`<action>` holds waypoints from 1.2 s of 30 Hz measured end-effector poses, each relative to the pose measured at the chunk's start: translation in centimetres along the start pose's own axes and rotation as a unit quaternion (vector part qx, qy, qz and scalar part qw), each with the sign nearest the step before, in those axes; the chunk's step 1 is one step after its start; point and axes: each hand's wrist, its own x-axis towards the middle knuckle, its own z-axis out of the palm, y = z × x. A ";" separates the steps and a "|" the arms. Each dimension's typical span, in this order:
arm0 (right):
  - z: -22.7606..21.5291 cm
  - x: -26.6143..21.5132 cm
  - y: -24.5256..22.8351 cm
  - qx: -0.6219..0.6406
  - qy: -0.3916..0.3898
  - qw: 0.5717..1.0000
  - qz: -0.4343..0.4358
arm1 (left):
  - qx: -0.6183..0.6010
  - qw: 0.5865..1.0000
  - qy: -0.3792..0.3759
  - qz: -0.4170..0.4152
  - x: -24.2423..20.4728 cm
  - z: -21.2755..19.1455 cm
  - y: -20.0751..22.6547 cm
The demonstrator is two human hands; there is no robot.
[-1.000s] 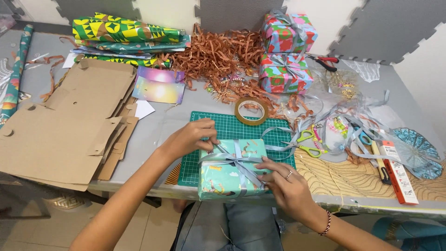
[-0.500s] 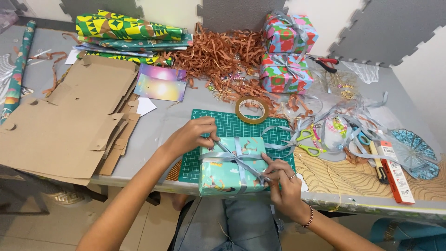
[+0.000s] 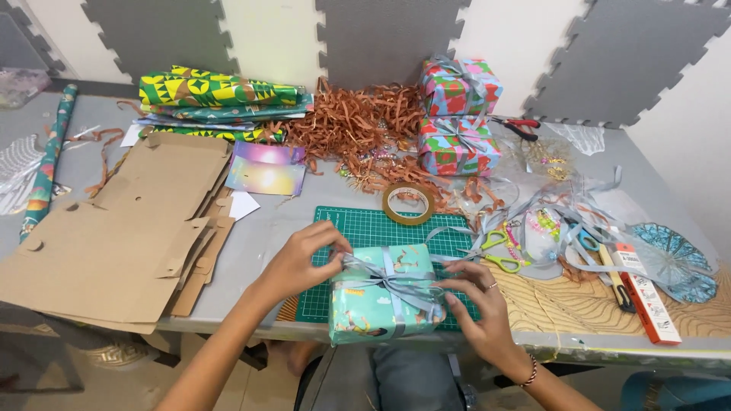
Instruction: Wrapping a small jewelry box with decorative paper and ribbon, then assembling a cardboard shipping box.
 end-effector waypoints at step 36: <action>4.4 -5.4 -4.8 0.116 0.007 0.939 0.322 | -0.307 0.844 0.341 -0.279 -8.6 14.5 8.7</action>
